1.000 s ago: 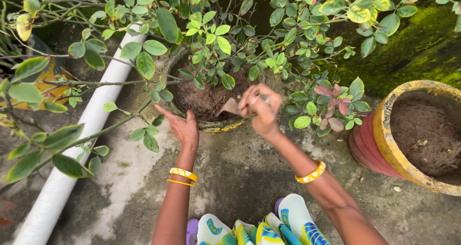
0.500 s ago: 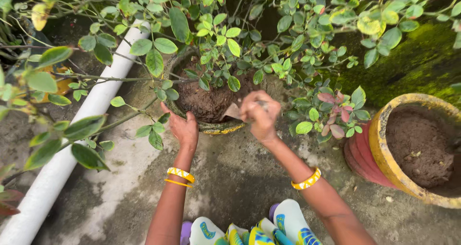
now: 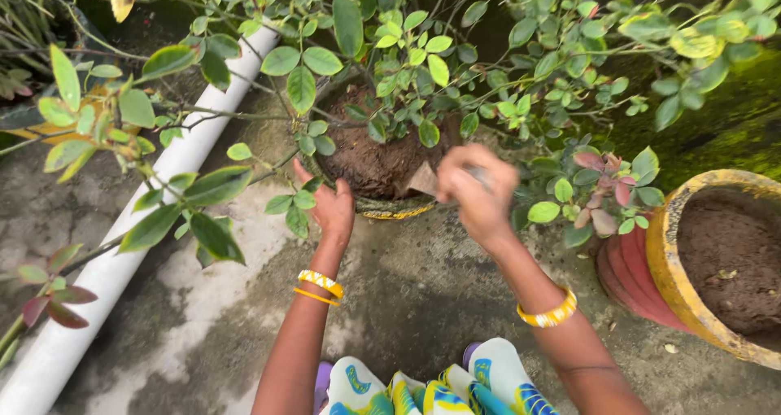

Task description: The person uses a small hand trowel to loosen the soil in a potted rose plant and pulls out weeds and debris by hand.

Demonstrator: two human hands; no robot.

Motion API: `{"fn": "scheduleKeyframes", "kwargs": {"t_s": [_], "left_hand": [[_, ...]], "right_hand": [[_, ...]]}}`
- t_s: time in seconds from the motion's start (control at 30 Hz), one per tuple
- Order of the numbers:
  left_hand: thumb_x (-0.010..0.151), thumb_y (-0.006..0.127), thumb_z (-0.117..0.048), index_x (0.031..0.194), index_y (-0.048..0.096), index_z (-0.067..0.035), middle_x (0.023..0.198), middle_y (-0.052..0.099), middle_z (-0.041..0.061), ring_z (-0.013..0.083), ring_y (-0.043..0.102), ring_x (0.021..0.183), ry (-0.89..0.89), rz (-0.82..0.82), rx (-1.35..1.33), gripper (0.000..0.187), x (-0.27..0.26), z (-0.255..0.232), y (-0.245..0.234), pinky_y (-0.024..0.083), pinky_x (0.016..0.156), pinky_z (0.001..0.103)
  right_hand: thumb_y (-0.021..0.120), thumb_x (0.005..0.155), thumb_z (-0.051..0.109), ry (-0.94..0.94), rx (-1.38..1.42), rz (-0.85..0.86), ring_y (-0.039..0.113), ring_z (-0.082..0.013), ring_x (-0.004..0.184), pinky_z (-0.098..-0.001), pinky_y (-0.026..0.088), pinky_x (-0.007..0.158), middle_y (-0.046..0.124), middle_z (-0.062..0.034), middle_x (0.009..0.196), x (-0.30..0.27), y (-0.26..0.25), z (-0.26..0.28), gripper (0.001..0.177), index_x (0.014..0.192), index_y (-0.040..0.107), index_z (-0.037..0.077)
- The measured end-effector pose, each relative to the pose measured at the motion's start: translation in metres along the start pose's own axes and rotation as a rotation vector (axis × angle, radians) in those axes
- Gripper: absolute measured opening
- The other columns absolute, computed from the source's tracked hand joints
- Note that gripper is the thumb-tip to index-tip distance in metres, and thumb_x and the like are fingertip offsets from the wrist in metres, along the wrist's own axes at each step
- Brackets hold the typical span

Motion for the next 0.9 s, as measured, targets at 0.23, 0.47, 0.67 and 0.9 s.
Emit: {"fn": "scheduleKeyframes", "kwargs": {"t_s": [0.23, 0.47, 0.67, 0.9], "left_hand": [[0.082, 0.066, -0.010, 0.162, 0.003, -0.001, 0.162, 0.028, 0.034, 0.0461, 0.032, 0.149, 0.119, -0.009, 0.036, 0.103, 0.002, 0.000, 0.001, 0.020, 0.125, 0.048], [0.082, 0.062, -0.009, 0.163, -0.003, -0.004, 0.166, 0.020, 0.035, 0.0463, 0.025, 0.153, 0.046, 0.041, -0.013, 0.105, 0.001, -0.003, 0.003, 0.015, 0.127, 0.047], [0.082, 0.063, -0.010, 0.163, -0.003, -0.004, 0.163, 0.025, 0.036, 0.0464, 0.031, 0.150, 0.050, 0.033, -0.029, 0.105, 0.000, -0.001, 0.002, 0.019, 0.126, 0.047], [0.082, 0.058, -0.015, 0.168, 0.000, -0.008, 0.141, 0.053, 0.034, 0.0480, 0.054, 0.125, -0.197, 0.097, -0.004, 0.103, -0.003, -0.010, -0.004, 0.039, 0.115, 0.045]], "right_hand": [[0.052, 0.092, 0.017, -0.134, 0.088, -0.158, 0.055, -0.0167, 0.050, -0.0321, 0.047, 0.048, 0.057, -0.0106, 0.064, 0.016, -0.028, -0.042, 0.025, 0.074, 0.056, 0.000], [0.052, 0.097, 0.015, -0.235, 0.490, -0.090, 0.056, -0.0201, 0.063, -0.0371, 0.051, 0.061, 0.058, -0.0140, 0.079, -0.013, -0.057, 0.015, 0.017, 0.091, 0.053, 0.000], [0.054, 0.094, 0.014, -0.141, -0.028, -0.041, 0.057, -0.0171, 0.060, -0.0316, 0.055, 0.054, 0.059, -0.0125, 0.077, 0.003, -0.023, -0.007, 0.018, 0.091, 0.057, -0.003], [0.058, 0.097, 0.018, -0.131, 0.290, -0.234, 0.053, -0.0182, 0.059, -0.0342, 0.047, 0.053, 0.056, -0.0109, 0.072, 0.010, -0.046, -0.034, 0.024, 0.083, 0.051, -0.001]]}}
Point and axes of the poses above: each hand's wrist, its own x-axis towards the middle knuckle, its own y-axis out of the palm, z = x × y, the point moved 7 cm from there along x, towards the middle knuckle
